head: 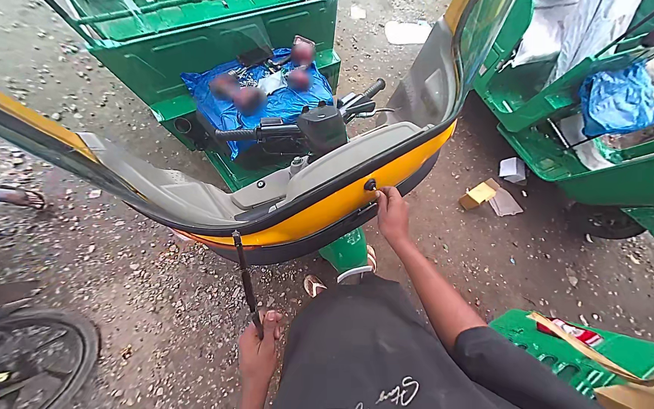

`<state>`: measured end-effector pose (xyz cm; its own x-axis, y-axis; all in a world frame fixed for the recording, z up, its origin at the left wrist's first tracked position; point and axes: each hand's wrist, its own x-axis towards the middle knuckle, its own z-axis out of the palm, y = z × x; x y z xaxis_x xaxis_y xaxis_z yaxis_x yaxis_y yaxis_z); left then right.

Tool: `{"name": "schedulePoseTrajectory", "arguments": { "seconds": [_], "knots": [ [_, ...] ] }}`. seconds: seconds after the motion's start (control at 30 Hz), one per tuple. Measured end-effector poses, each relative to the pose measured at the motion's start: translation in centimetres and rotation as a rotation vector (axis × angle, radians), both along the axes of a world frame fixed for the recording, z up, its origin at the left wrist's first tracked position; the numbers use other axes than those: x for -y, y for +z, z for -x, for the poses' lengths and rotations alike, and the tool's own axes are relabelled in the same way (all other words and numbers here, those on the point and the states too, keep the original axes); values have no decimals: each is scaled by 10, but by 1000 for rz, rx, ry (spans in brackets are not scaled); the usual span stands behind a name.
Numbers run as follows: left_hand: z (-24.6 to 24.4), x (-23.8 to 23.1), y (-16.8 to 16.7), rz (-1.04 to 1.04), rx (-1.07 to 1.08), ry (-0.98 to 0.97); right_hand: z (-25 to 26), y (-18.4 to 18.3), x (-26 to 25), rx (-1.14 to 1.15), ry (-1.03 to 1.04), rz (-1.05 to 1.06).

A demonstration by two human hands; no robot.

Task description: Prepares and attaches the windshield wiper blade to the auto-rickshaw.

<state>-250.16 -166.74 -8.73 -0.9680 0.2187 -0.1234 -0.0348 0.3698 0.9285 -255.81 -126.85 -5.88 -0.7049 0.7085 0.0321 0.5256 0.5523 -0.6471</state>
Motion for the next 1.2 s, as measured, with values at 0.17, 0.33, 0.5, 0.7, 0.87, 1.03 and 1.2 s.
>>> {"name": "schedulePoseTrajectory", "arguments": {
  "seconds": [0.17, 0.33, 0.5, 0.7, 0.87, 1.03, 1.2],
  "knots": [
    [5, -2, 8, 162, -40, -110, 17, 14, 10, 368, 72, -335],
    [8, -16, 12, 206, -64, -188, 27, 20, -23, -62, -41, 741],
    [18, -68, 18, 224, -121, -299, 30, 29, -48, -54, -133, 1353],
    [26, -170, 44, 355, -137, -477, -52, 49, -72, -59, 634, 1352],
    [15, -264, 65, 526, -146, -557, -81, 89, -78, -312, 455, 1182],
    [8, -311, 51, 390, -388, -392, -74, 120, -176, -460, 374, 1099],
    [12, -330, 41, 423, -519, 92, -51, 163, -294, -472, 416, 965]
  ]
}}
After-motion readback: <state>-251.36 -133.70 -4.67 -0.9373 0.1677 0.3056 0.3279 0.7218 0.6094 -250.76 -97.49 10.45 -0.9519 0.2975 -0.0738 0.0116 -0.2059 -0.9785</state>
